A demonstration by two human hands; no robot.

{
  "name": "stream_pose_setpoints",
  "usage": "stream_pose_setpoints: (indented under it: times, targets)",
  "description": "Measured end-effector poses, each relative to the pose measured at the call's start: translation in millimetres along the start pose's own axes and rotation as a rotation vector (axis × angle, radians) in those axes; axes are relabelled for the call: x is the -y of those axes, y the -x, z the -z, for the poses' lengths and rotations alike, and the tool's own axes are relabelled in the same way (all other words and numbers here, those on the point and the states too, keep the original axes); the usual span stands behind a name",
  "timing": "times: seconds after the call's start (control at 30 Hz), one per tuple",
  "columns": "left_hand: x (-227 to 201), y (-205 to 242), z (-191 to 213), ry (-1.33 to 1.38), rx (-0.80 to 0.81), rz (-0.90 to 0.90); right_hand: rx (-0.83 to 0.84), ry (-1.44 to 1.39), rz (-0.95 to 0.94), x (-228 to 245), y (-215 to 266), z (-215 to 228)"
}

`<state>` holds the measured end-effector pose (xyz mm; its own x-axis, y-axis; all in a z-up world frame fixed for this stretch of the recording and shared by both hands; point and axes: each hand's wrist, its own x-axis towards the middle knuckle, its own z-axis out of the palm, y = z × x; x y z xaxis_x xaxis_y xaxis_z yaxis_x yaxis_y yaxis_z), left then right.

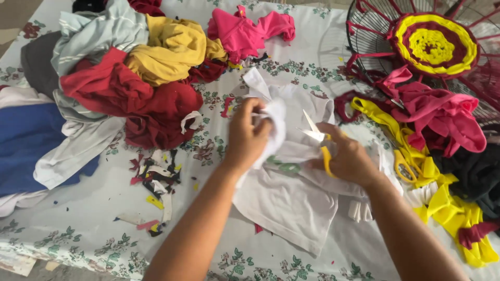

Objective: Cutting old clothing items into strips using scissors for rug making.

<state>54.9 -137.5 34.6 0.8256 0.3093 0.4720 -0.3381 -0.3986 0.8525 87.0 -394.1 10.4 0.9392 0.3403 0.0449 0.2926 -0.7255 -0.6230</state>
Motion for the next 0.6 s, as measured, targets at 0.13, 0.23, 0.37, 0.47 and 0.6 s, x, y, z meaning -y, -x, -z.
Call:
stream_pose_setpoints:
  times: [0.13, 0.23, 0.37, 0.47, 0.6]
  targets:
    - [3.5, 5.8, -43.4, 0.124, -0.077, 0.301, -0.019, 0.190, -0.155, 0.4, -13.8, -29.9]
    - [7.5, 12.6, -49.0, 0.090, -0.075, 0.013, -0.246, -0.369, 0.054, -13.3, -31.7, -33.3]
    - [-32.8, 31.8, -36.5, -0.007, 0.207, -0.129, -0.322, -1.125, -0.242, 36.7, -39.8, -1.6]
    - [-34.0, 24.2, -33.3, 0.146, 0.299, -0.043, -0.221, -1.368, -0.445, 55.8, -47.6, 9.4]
    - [9.1, 10.3, -36.8, 0.117, 0.230, -0.069, -0.227, -1.395, -0.137, 90.7, -39.0, 0.6]
